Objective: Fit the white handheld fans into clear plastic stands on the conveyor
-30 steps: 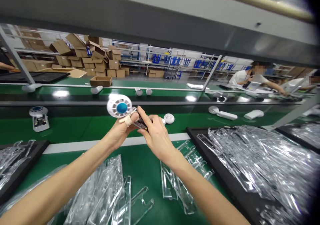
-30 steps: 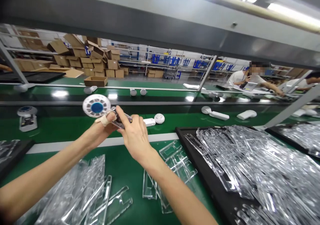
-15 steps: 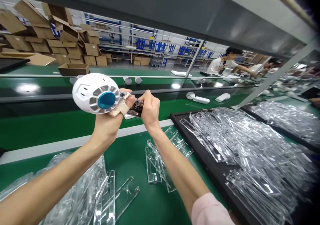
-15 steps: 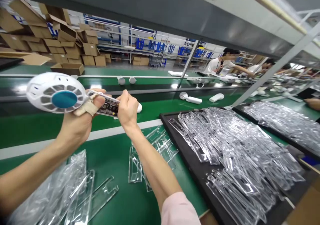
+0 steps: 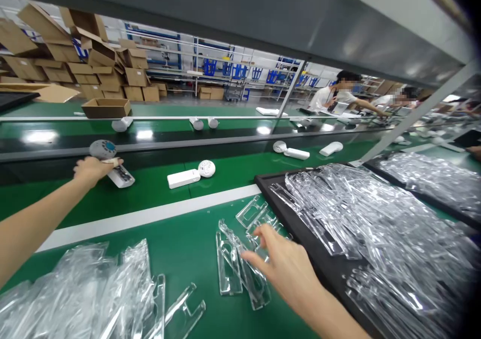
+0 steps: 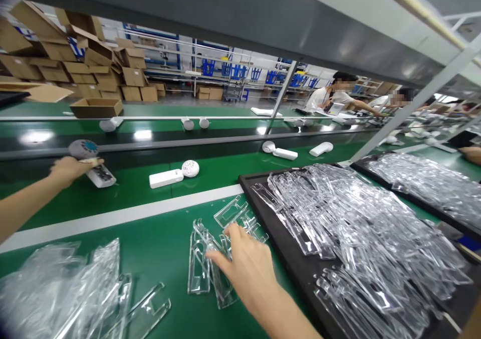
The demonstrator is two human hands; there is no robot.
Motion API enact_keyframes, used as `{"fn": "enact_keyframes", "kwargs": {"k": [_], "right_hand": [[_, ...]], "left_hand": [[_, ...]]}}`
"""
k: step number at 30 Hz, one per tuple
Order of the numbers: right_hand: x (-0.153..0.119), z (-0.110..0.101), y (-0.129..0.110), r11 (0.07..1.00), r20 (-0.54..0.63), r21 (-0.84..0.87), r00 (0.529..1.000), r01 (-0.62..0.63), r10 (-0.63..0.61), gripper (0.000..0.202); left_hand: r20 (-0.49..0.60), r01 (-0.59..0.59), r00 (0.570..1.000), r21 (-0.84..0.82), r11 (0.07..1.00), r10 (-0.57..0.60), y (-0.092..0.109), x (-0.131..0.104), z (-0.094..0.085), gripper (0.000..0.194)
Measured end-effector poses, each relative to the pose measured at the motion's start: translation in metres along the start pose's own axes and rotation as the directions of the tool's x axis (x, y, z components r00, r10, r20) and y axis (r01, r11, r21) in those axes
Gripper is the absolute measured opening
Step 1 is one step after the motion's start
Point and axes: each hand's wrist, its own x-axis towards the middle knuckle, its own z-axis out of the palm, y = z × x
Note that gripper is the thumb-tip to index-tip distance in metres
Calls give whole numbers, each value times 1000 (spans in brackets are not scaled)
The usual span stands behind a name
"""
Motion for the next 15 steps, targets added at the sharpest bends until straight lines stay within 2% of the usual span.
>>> {"fn": "enact_keyframes", "kwargs": {"k": [2,3,4,5,6,7,8,9,11,13,15], "right_hand": [[-14,21,7,996,-132,-60,989,59,-67,38],[-18,31,8,993,-184,-79,978,83,-96,39],[-20,40,9,992,-223,-88,968,95,-113,38],[-22,47,10,991,-246,-84,962,102,-119,37],[-23,51,11,993,-256,-66,960,102,-116,36],[-24,52,11,994,-252,-32,962,103,-107,36],[-25,50,12,995,-238,17,966,103,-96,37],[-26,45,14,992,-222,78,972,99,-80,38],[-27,28,17,975,-189,211,982,73,-32,42],[-27,7,20,943,-145,332,989,25,25,45],[-21,-10,21,900,-112,435,991,-15,71,47]], "left_hand": [[-164,-121,973,246,962,164,3,-4,8,64],[-134,-177,961,367,913,240,9,-10,20,64],[-17,-257,956,434,863,293,17,-17,37,63],[156,-330,944,440,835,290,27,-26,59,63],[366,-386,902,451,805,228,36,-37,84,67],[456,-429,862,428,795,220,44,-47,109,69],[514,-452,834,424,785,203,50,-58,133,70],[609,-473,784,463,750,119,54,-68,155,74],[656,-461,754,517,722,11,53,-83,184,77],[638,-430,770,543,722,-21,47,-89,193,75],[599,-406,801,548,731,-4,43,-84,186,71]]}}
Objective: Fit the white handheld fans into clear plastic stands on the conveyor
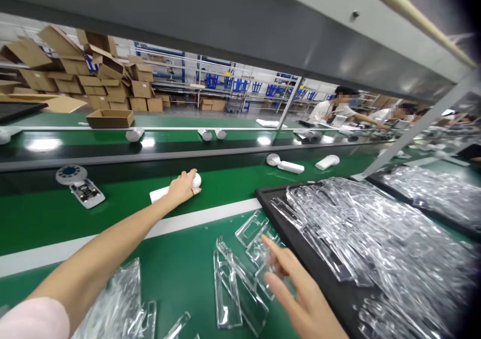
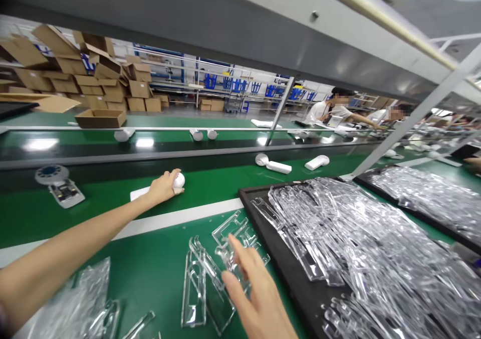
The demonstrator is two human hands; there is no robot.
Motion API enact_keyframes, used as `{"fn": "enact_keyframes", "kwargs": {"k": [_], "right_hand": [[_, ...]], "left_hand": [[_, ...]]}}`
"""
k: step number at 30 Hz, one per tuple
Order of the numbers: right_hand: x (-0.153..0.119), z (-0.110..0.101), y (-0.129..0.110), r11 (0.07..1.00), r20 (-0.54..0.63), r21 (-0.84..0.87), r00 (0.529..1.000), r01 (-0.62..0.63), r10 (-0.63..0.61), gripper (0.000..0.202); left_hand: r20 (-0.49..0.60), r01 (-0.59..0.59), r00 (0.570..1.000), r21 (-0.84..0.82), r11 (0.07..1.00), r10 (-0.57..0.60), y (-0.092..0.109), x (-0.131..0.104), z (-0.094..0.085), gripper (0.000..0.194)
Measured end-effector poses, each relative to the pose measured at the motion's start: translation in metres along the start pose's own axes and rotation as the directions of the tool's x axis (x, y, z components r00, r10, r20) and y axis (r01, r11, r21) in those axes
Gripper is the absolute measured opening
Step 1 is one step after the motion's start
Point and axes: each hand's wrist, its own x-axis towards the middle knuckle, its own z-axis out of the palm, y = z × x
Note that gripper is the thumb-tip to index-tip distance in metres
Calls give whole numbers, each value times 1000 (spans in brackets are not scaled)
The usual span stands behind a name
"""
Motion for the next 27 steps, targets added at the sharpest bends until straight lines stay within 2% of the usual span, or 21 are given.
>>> {"fn": "enact_keyframes", "kwargs": {"k": [1,2,3,4,5,6,7,8,10,12,14,17,20,22,25,27], "right_hand": [[6,-4,-4,999,2,50,1000,-16,16,48],[14,-6,-8,995,-1,96,1000,-23,23,49],[24,-6,-14,991,-11,135,1000,-22,24,50],[35,-2,-21,986,-31,167,999,-10,15,51],[46,3,-30,981,-53,193,999,14,-3,51],[58,9,-39,976,-80,215,996,45,-28,52],[69,17,-50,969,-115,233,992,86,-60,53],[80,25,-61,961,-146,244,984,133,-100,54],[97,40,-83,942,-214,247,961,228,-176,57],[108,54,-102,928,-282,229,933,293,-225,58],[113,65,-117,925,-344,199,907,323,-243,57],[113,79,-134,931,-410,164,881,327,-237,56],[107,91,-140,939,-434,135,871,317,-232,57],[102,97,-139,944,-400,129,887,303,-230,59],[97,101,-134,937,-225,224,949,269,-219,63],[97,97,-130,922,-130,289,965,258,-229,66]], "left_hand": [[-38,14,999,-66,998,-16,-4,0,-8,69],[-85,24,995,-202,979,-42,-5,-1,-19,67],[-123,20,990,-402,915,-75,-4,-3,-32,64],[-141,-2,984,-627,779,-112,0,-5,-46,60],[-140,-37,981,-820,572,-137,7,-9,-61,56],[-126,-72,982,-937,341,-140,16,-15,-76,52],[-111,-93,986,-985,149,-124,27,-22,-88,48],[-102,-102,990,-995,7,-100,38,-30,-99,44],[-97,-108,992,-982,-155,-76,57,-50,-113,39],[-89,-102,994,-970,-219,-69,70,-68,-119,36],[-87,-104,993,-965,-241,-80,76,-82,-119,36],[-104,-130,988,-961,-244,-117,78,-95,-118,37],[-132,-166,981,-952,-256,-143,75,-101,-120,34],[-155,-190,977,-945,-266,-148,72,-102,-124,32],[-213,-246,965,-937,-249,-153,69,-103,-129,32],[-246,-276,957,-933,-232,-152,68,-104,-129,37]]}}
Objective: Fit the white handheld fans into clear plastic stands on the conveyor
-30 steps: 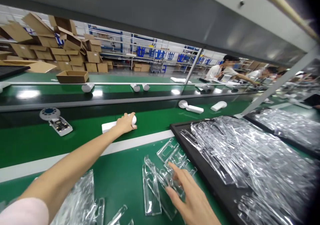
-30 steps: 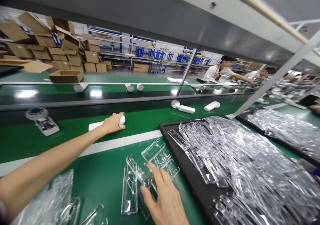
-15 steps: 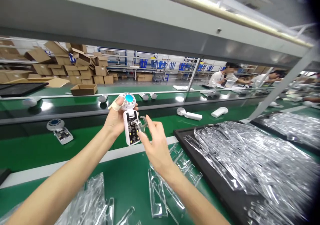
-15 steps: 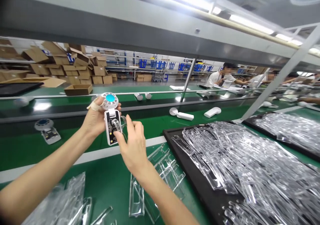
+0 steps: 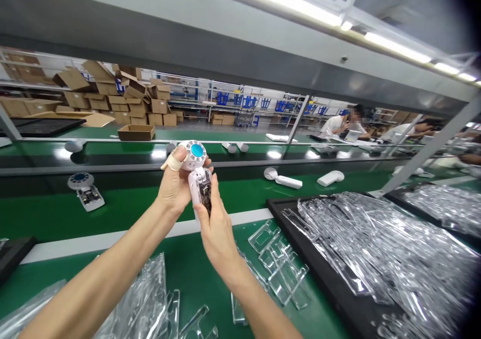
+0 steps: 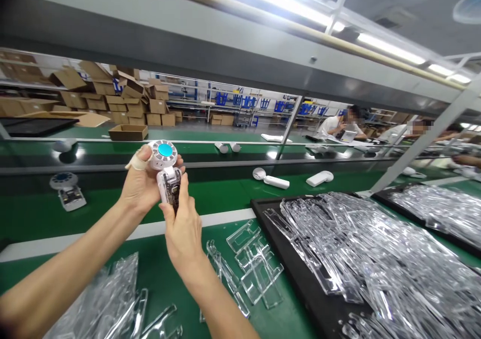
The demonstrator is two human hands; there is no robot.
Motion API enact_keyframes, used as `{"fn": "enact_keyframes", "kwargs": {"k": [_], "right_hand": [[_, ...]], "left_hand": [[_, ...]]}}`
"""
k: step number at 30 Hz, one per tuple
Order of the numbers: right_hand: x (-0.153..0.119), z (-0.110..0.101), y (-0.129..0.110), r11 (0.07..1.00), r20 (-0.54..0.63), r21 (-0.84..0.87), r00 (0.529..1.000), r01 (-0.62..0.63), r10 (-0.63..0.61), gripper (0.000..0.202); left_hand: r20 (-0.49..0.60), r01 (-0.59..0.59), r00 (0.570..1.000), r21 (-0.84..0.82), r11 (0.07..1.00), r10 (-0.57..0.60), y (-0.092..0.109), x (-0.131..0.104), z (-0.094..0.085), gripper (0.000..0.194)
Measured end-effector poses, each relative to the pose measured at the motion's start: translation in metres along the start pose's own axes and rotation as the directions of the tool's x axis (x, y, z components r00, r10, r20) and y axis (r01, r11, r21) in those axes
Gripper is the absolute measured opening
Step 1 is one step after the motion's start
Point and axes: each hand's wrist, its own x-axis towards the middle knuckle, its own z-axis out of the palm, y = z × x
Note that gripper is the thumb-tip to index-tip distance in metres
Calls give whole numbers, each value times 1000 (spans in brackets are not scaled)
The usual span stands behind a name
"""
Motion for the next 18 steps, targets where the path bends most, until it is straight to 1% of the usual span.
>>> {"fn": "enact_keyframes", "kwargs": {"k": [2,4,6,7,9,10,12,14,15,16,18], "right_hand": [[2,-6,2,999,2,-27,1000,28,-28,65],[4,-13,5,987,-42,-136,995,87,-93,62],[6,-17,8,962,-63,-240,987,128,-147,58],[7,-18,9,956,-60,-259,986,137,-158,56],[10,-17,13,969,-57,-216,989,121,-136,51],[12,-15,15,983,-79,-162,991,91,-105,48],[18,-10,19,1000,-194,-27,981,-5,0,46],[25,-5,24,992,-312,78,943,-98,118,44],[28,-3,26,987,-345,104,926,-124,153,45],[31,-1,28,985,-358,112,919,-131,163,46],[35,-1,32,991,-364,91,924,-95,122,47]], "left_hand": [[15,44,999,46,998,-45,-1,-2,-4,47],[25,152,987,134,979,-157,-3,-5,-9,54],[15,245,967,227,943,-255,-6,-7,-16,53],[1,262,962,264,928,-271,-8,-8,-19,51],[-45,257,966,322,911,-256,-11,-10,-23,47],[-69,243,970,344,907,-233,-13,-11,-24,47],[-99,203,979,373,905,-179,-17,-13,-22,48],[-116,154,986,392,907,-117,-21,-16,-17,49],[-123,123,989,402,907,-80,-22,-18,-15,48],[-130,90,991,413,906,-40,-23,-19,-13,46],[-129,27,991,431,902,32,-25,-22,-12,42]]}}
